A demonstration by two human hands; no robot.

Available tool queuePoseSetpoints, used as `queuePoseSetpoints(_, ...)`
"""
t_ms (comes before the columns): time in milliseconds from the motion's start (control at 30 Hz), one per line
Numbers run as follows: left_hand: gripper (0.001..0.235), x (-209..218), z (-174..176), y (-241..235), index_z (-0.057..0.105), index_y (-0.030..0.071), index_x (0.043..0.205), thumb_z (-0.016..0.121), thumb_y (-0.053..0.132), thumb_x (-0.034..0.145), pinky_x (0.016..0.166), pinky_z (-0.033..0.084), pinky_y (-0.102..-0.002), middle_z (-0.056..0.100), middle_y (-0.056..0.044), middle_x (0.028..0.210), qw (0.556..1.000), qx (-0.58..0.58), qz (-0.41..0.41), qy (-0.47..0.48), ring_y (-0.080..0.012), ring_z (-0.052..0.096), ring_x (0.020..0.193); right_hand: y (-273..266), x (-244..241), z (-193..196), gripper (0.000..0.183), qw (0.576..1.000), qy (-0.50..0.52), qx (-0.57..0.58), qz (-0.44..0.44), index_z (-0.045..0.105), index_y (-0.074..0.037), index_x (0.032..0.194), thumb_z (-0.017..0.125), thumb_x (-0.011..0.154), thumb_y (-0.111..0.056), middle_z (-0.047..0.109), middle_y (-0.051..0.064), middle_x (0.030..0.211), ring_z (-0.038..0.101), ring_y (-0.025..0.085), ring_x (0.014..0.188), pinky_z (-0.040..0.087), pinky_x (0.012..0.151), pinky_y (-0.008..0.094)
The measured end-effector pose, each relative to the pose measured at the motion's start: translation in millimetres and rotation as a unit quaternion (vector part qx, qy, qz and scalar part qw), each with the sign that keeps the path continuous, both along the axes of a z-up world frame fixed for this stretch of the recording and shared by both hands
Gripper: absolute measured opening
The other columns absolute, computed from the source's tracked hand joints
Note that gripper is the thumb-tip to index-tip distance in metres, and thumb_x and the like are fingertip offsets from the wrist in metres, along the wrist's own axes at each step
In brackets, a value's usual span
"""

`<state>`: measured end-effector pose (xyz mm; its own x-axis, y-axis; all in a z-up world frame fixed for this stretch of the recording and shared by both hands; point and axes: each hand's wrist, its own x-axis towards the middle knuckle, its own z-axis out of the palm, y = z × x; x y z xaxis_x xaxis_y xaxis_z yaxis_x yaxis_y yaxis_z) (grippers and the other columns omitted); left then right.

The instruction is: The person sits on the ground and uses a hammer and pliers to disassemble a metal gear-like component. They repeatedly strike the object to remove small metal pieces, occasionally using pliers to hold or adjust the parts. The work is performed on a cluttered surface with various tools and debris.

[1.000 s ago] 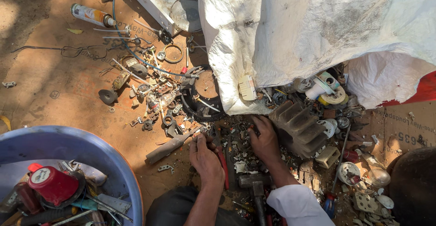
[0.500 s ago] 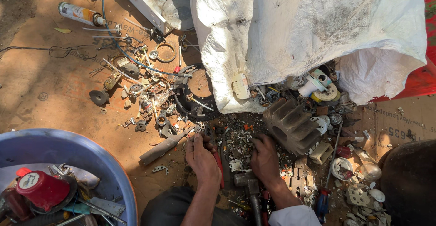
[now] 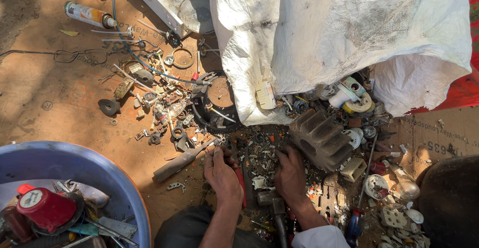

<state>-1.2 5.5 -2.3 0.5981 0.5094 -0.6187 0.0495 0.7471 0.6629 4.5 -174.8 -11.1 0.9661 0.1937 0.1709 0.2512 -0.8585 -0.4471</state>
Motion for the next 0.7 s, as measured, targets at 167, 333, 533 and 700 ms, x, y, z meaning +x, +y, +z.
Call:
queuePoseSetpoints(167, 0.023, 0, -2, -1, 0.062, 0.005, 0.097, 0.05, 0.022, 0.106, 0.06, 0.044, -0.033, 0.057, -0.003, 0.082, 1.0, 0.015, -0.014, 0.014, -0.0131, 0.051, 0.068, -5, -11, -1, 0.029, 0.997, 0.036, 0.014, -0.073, 0.07, 0.002, 0.111, 0.058, 0.086, -0.001, 0.066, 0.023, 0.115, 0.062, 0.042, 0.104, 0.049, 0.093, 0.05)
queuePoseSetpoints(333, 0.024, -2, -4, -2, 0.061, 0.004, 0.097, 0.05, 0.022, 0.106, 0.061, 0.044, -0.033, 0.057, -0.003, 0.082, 1.0, 0.015, -0.017, 0.019, -0.0133, 0.051, 0.069, -9, 14, -17, 0.026, 0.994, 0.069, 0.004, -0.088, 0.072, -0.004, 0.116, 0.061, 0.094, -0.012, 0.068, 0.022, 0.102, 0.067, 0.04, 0.091, 0.053, 0.082, 0.049)
queuePoseSetpoints(533, 0.024, 0, -5, -2, 0.062, 0.003, 0.101, 0.049, 0.023, 0.106, 0.061, 0.045, -0.033, 0.057, -0.004, 0.084, 0.999, 0.015, -0.027, 0.026, -0.0134, 0.051, 0.07, -13, 40, -24, 0.026, 0.997, 0.06, -0.012, -0.037, 0.074, -0.01, 0.115, 0.064, 0.091, -0.008, 0.068, 0.016, 0.095, 0.068, 0.036, 0.086, 0.056, 0.075, 0.047)
queuePoseSetpoints(700, 0.025, -1, -5, -3, 0.061, 0.004, 0.103, 0.048, 0.025, 0.106, 0.062, 0.045, -0.034, 0.056, -0.004, 0.084, 0.999, 0.005, -0.035, 0.032, -0.0131, 0.049, 0.07, -13, 36, -17, 0.02, 0.999, 0.032, -0.014, -0.006, 0.075, -0.009, 0.109, 0.07, 0.089, -0.011, 0.068, 0.014, 0.093, 0.068, 0.037, 0.084, 0.054, 0.07, 0.047)
